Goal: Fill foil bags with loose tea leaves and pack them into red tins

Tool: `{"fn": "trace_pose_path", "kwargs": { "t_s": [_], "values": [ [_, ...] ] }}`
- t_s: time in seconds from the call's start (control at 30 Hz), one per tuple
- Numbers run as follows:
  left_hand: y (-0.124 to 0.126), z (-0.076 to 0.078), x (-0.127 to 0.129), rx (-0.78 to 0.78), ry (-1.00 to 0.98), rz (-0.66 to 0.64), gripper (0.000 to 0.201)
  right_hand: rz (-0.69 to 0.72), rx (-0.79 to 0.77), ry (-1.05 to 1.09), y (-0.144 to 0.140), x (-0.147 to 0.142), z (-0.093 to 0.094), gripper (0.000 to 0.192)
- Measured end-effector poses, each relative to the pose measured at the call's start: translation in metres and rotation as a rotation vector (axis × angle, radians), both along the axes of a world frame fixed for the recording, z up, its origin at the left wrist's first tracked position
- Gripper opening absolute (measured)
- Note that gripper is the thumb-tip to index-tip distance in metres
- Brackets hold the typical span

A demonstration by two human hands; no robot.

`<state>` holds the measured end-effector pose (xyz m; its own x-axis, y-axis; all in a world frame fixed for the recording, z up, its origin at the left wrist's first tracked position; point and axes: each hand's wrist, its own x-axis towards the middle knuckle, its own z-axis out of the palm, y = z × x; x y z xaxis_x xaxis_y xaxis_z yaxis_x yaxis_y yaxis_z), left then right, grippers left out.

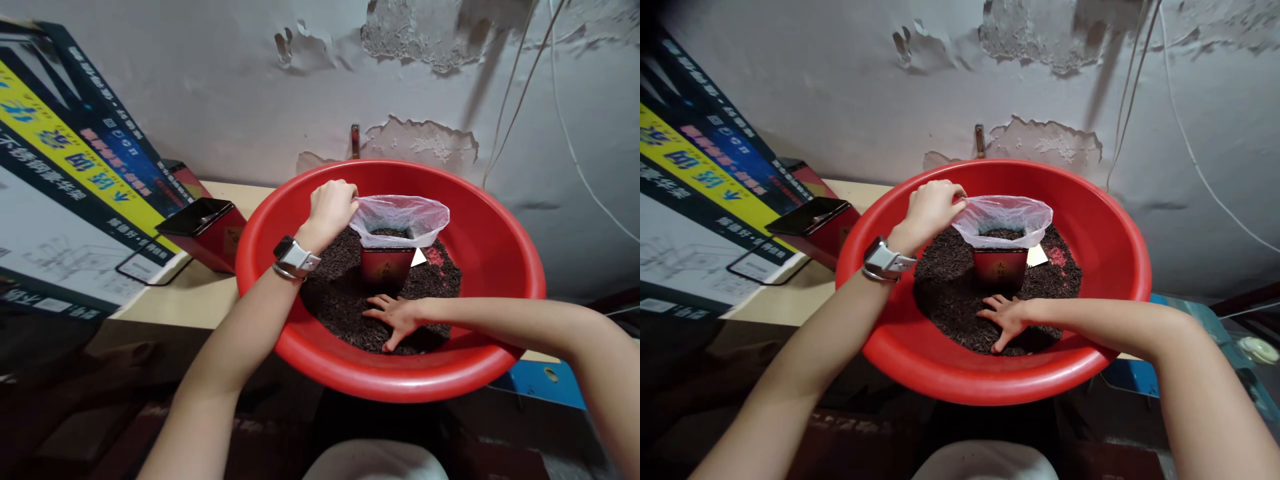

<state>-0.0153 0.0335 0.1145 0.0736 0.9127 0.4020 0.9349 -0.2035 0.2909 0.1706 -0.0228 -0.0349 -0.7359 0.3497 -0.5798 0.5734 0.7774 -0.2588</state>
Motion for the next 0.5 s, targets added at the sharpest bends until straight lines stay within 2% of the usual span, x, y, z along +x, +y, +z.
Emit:
{"fn": "trace_pose_path", "kwargs": {
  "t_s": [0.13,0.3,0.4,0.5],
  "values": [
    [-0.005,0.003,0.004,0.107,-0.035,0.0,0.025,-0.074,0.007,-0.017,-0.001,-0.003,0.0,0.109],
    [-0.001,0.001,-0.003,0.209,-0.138,-0.035,0.029,-0.189,-0.052,-0.063,-0.001,-0.007,0.004,0.106],
    [0.003,-0.001,-0.006,0.181,-0.149,-0.04,0.029,-0.168,-0.043,-0.059,-0.002,-0.006,0.004,0.095],
    [0.007,-0.001,-0.01,0.168,-0.154,-0.039,0.03,-0.098,0.043,-0.039,-0.004,-0.007,0.008,0.077]
  ]
}}
